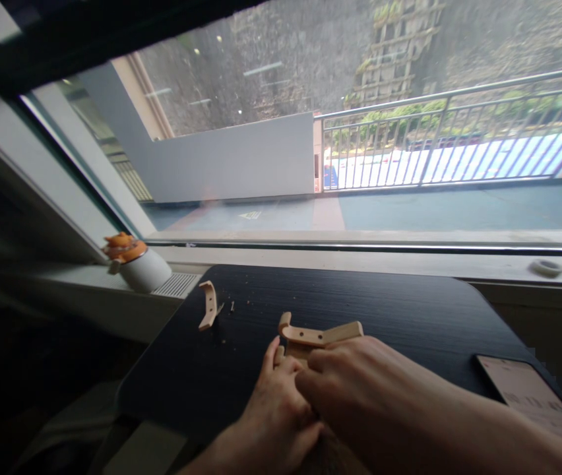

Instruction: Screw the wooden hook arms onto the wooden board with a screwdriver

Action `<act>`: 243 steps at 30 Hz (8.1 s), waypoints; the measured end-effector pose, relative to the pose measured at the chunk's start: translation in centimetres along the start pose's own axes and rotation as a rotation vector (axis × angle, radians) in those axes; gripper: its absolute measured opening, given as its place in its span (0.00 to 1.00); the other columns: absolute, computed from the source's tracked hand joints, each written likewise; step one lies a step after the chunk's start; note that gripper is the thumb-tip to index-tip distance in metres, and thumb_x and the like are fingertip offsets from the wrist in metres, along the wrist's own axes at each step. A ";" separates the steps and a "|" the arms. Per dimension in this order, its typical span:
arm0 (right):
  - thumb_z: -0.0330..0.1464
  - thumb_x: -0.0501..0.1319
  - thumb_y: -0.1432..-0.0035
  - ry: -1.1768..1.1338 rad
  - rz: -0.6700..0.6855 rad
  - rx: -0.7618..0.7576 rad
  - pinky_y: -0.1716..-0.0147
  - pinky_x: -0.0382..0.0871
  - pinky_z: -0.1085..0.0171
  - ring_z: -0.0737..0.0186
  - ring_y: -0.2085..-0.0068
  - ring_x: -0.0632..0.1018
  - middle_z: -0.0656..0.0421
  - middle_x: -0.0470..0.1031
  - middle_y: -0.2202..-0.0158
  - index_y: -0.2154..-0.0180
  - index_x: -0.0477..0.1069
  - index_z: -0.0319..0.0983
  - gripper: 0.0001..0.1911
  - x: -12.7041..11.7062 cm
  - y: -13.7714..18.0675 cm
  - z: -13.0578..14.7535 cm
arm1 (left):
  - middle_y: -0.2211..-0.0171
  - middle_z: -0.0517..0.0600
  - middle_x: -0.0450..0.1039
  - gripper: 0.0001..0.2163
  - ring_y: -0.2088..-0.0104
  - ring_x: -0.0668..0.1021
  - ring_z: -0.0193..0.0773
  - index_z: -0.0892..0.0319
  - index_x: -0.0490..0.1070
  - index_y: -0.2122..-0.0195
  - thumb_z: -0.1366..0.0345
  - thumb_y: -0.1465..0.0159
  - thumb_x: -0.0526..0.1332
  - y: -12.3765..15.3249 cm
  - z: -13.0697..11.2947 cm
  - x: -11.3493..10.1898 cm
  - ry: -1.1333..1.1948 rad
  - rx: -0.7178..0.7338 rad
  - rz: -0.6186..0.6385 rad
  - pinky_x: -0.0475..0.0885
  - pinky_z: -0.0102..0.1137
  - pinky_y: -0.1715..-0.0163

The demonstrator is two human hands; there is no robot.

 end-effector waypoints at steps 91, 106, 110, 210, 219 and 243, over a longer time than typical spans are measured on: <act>0.35 0.58 0.37 -0.105 -0.554 0.151 0.58 0.70 0.66 0.61 0.58 0.77 0.57 0.76 0.58 0.59 0.77 0.43 0.10 4.0 3.3 -0.9 | 0.69 0.42 0.76 0.10 0.60 0.76 0.41 0.57 0.68 0.76 0.73 0.51 0.70 0.3 -1.7 -3.4 0.415 -0.091 -0.490 0.45 0.55 0.39; 0.32 0.59 0.39 -0.046 -0.543 0.177 0.58 0.69 0.64 0.61 0.57 0.77 0.58 0.77 0.59 0.56 0.75 0.42 0.10 3.7 3.2 -1.1 | 0.70 0.41 0.76 0.09 0.60 0.76 0.40 0.57 0.69 0.77 0.75 0.50 0.68 0.0 -1.9 -3.2 0.378 -0.071 -0.477 0.48 0.52 0.40; 0.31 0.59 0.39 -0.098 -0.500 0.174 0.60 0.68 0.66 0.62 0.59 0.77 0.59 0.77 0.61 0.61 0.77 0.42 0.08 3.5 3.1 -0.8 | 0.69 0.41 0.76 0.09 0.60 0.76 0.39 0.57 0.69 0.76 0.75 0.50 0.69 0.0 -1.8 -3.1 0.381 -0.075 -0.497 0.48 0.52 0.40; 0.31 0.57 0.37 -0.249 -0.354 0.145 0.59 0.68 0.66 0.62 0.59 0.77 0.58 0.77 0.59 0.59 0.77 0.40 0.10 2.9 3.1 -1.5 | 0.65 0.46 0.78 0.04 0.56 0.76 0.42 0.55 0.75 0.73 0.72 0.47 0.67 0.0 -2.3 -3.3 0.326 -0.073 -0.378 0.47 0.54 0.39; 0.30 0.60 0.40 -0.231 -0.369 0.209 0.63 0.68 0.67 0.64 0.63 0.76 0.60 0.76 0.62 0.59 0.77 0.41 0.09 2.8 2.9 -1.4 | 0.64 0.45 0.78 0.05 0.56 0.76 0.41 0.55 0.75 0.74 0.73 0.47 0.66 0.1 -2.5 -3.3 0.345 -0.071 -0.381 0.46 0.53 0.39; 0.30 0.59 0.39 -0.205 -0.257 0.184 0.65 0.67 0.68 0.64 0.63 0.76 0.59 0.77 0.60 0.57 0.78 0.42 0.11 2.5 2.4 0.2 | 0.63 0.46 0.79 0.05 0.54 0.75 0.44 0.52 0.77 0.70 0.69 0.45 0.63 0.2 -2.3 -3.0 0.290 -0.056 -0.357 0.47 0.53 0.39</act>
Point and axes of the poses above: each hand's wrist, its own y-axis away from the middle knuckle, its own x-axis out of the palm, z = x × y, the point moved 4 cm from there along -y, towards the middle knuckle
